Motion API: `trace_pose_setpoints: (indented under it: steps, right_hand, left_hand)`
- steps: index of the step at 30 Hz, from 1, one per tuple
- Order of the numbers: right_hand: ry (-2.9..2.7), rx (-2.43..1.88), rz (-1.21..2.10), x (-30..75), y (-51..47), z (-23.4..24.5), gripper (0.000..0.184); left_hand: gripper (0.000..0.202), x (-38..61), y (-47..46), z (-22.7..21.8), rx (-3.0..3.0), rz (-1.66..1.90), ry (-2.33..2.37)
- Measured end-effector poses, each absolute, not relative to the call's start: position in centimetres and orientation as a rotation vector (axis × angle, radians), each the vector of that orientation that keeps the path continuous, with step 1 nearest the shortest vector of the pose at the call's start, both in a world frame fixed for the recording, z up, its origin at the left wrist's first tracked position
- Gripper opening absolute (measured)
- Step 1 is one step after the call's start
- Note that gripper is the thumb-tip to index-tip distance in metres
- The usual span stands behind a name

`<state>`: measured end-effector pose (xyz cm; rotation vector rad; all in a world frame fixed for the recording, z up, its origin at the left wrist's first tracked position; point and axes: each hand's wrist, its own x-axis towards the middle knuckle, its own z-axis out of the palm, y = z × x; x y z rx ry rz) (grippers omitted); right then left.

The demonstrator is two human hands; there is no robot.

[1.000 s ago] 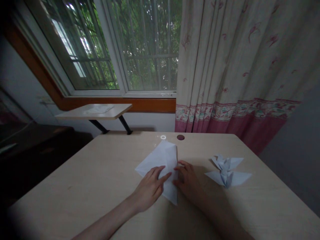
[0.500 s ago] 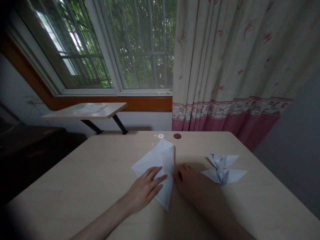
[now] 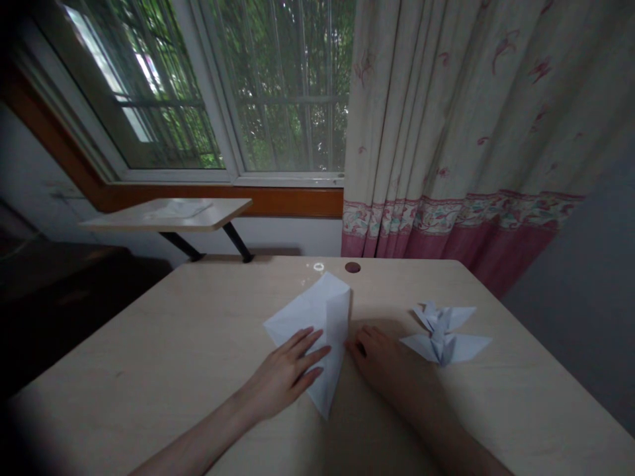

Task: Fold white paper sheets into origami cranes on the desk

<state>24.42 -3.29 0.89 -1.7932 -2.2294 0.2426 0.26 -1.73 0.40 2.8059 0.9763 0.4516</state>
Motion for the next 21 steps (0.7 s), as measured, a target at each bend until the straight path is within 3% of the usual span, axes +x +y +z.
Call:
trace_pose_setpoints:
  steps: [21]
  right_hand:
    - [-2.150,-1.837,0.302,24.1,-3.5,1.6,0.021]
  left_hand:
    - [0.041,0.4,-2.0,0.7,2.775,0.446,1.015]
